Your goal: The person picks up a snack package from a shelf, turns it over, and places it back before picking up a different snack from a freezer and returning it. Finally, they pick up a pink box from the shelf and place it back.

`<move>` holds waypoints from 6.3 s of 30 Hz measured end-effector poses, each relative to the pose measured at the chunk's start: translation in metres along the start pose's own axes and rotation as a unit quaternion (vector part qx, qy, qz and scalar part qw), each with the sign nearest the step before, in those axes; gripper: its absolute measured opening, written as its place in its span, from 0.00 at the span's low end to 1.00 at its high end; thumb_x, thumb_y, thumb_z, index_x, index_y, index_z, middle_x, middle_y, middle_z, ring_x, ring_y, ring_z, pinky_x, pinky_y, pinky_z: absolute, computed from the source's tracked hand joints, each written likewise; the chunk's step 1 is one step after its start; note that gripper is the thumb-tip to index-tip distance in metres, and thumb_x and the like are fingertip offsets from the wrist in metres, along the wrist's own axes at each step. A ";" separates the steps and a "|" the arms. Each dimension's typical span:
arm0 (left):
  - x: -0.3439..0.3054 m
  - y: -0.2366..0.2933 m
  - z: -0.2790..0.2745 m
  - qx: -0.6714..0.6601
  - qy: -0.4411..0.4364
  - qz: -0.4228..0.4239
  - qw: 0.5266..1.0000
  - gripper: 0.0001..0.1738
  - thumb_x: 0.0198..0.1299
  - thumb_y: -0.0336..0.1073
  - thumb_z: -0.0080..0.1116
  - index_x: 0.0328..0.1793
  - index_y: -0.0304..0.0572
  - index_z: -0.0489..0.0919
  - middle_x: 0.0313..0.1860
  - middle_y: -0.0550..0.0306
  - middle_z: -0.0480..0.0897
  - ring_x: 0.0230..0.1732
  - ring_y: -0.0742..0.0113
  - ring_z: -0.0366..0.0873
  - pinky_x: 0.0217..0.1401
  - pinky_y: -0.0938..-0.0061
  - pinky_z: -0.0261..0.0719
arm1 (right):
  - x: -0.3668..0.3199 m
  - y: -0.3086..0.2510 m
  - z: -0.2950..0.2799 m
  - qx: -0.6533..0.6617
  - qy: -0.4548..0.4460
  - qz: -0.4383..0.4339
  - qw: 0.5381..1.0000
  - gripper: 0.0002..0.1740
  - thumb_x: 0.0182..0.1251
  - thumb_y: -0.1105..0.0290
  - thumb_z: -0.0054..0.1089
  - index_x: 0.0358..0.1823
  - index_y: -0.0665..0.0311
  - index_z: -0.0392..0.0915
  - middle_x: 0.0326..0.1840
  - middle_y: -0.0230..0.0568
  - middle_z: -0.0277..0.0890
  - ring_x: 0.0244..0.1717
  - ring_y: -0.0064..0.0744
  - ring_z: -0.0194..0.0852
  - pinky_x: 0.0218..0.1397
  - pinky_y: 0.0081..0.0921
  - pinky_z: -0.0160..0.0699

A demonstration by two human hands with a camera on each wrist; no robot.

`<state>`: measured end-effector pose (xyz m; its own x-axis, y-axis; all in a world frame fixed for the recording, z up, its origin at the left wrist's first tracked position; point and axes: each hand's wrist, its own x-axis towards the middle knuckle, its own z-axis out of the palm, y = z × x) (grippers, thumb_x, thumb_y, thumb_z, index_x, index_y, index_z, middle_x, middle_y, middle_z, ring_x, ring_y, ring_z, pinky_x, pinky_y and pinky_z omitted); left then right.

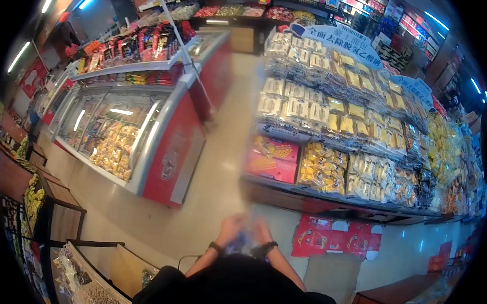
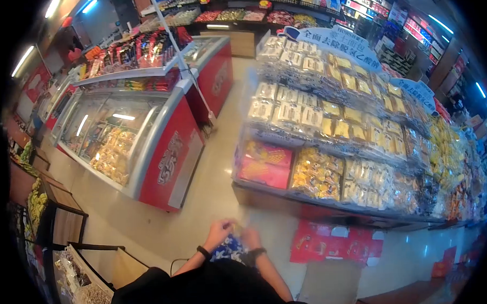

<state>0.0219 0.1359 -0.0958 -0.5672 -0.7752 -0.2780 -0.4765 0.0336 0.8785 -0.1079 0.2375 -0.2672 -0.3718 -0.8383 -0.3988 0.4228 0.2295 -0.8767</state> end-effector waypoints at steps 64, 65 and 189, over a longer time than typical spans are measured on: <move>-0.060 -0.412 -0.883 -0.201 0.336 -0.145 0.909 0.07 0.59 0.28 0.50 0.42 0.39 0.76 0.32 0.59 0.79 0.36 0.75 0.75 0.38 0.80 0.73 | 0.221 0.051 0.944 -0.243 -0.393 0.018 0.887 0.13 0.65 0.62 0.54 0.27 0.62 0.74 0.22 0.25 0.68 0.24 0.16 0.64 0.29 0.17 0.63; -0.052 -0.410 -0.895 -0.223 0.319 -0.151 0.909 0.07 0.59 0.28 0.51 0.42 0.39 0.76 0.33 0.60 0.79 0.36 0.75 0.75 0.39 0.80 0.73 | 0.218 0.040 0.951 -0.258 -0.383 -0.030 0.887 0.13 0.65 0.62 0.54 0.27 0.62 0.74 0.22 0.25 0.68 0.24 0.17 0.65 0.29 0.17 0.63; 0.104 0.012 0.002 0.039 -0.206 0.182 0.961 0.16 0.53 0.30 0.52 0.48 0.34 0.73 0.50 0.43 0.71 0.53 0.51 0.69 0.58 0.64 0.67 | -0.110 0.017 0.013 0.266 0.404 -0.003 0.875 0.08 0.61 0.68 0.51 0.39 0.61 0.77 0.29 0.42 0.80 0.26 0.29 0.78 0.30 0.24 0.77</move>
<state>-0.0443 0.0565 -0.1146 -0.9157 -0.3885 -0.1029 -0.2369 0.3148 0.9191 -0.0495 0.3271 -0.2345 -0.7471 -0.1653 -0.6438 0.6644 -0.2163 -0.7154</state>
